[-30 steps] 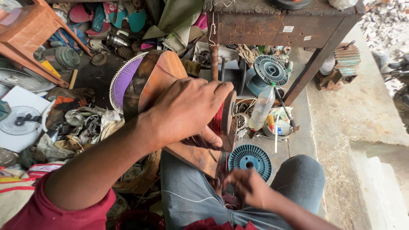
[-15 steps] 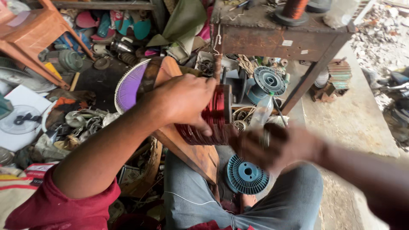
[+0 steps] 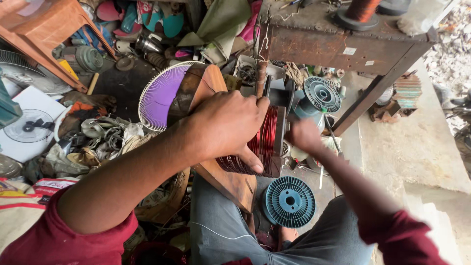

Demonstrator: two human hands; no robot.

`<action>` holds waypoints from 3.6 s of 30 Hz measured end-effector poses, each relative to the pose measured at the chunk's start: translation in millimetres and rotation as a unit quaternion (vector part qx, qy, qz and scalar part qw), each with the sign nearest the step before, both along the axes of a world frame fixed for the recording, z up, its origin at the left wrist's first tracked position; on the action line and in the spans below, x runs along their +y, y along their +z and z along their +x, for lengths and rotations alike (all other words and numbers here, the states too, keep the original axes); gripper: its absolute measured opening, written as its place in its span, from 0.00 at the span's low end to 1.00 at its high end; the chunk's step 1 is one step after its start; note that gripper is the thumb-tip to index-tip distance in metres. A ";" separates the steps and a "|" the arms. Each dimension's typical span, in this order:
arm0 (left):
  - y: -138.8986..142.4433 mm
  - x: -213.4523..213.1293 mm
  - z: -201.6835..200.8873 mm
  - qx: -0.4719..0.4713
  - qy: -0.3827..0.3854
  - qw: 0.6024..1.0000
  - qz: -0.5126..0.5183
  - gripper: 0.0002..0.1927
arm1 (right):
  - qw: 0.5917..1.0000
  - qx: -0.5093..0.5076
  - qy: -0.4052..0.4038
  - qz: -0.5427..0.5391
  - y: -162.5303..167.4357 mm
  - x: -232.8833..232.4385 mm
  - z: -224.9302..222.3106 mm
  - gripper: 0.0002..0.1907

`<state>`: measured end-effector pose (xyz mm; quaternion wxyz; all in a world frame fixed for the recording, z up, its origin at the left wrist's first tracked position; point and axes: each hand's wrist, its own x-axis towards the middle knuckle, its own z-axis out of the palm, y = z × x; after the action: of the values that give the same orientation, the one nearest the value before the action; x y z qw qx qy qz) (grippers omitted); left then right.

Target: The person sits on the floor and winds red copper wire onto a wooden spool using a hand-cranked winder. They tie off the wire with white string, cut the string with scissors, and continue winding the wire in layers.

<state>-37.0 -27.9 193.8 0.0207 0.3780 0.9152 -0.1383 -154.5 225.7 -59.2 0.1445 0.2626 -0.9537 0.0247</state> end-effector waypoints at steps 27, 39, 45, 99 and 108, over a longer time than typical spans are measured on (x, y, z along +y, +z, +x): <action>3.5 31.8 2.4 -0.005 -0.022 1.000 -0.011 0.52 | 0.916 0.333 0.218 0.052 174.2 20.8 14.5 0.17; -2.3 15.3 -2.3 0.025 -0.042 0.996 0.081 0.66 | 0.946 -0.296 0.122 -0.048 -61.3 5.2 170.7 0.15; -1.2 19.0 -10.5 0.031 -0.037 0.997 0.052 0.56 | 0.699 -0.600 0.136 -0.364 58.0 1.4 241.0 0.12; -0.6 9.7 -4.1 0.038 -0.064 0.995 0.063 0.57 | 0.937 -0.209 0.251 -0.121 -50.1 10.9 160.1 0.16; 1.7 28.4 -4.5 0.030 -0.035 0.999 0.016 0.52 | 0.918 -0.096 0.377 -0.071 108.4 10.4 213.4 0.13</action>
<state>-41.5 0.5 195.5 -0.0171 0.4059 0.9036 -0.1358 58.9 236.1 49.3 0.0510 0.5882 -0.7889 0.1704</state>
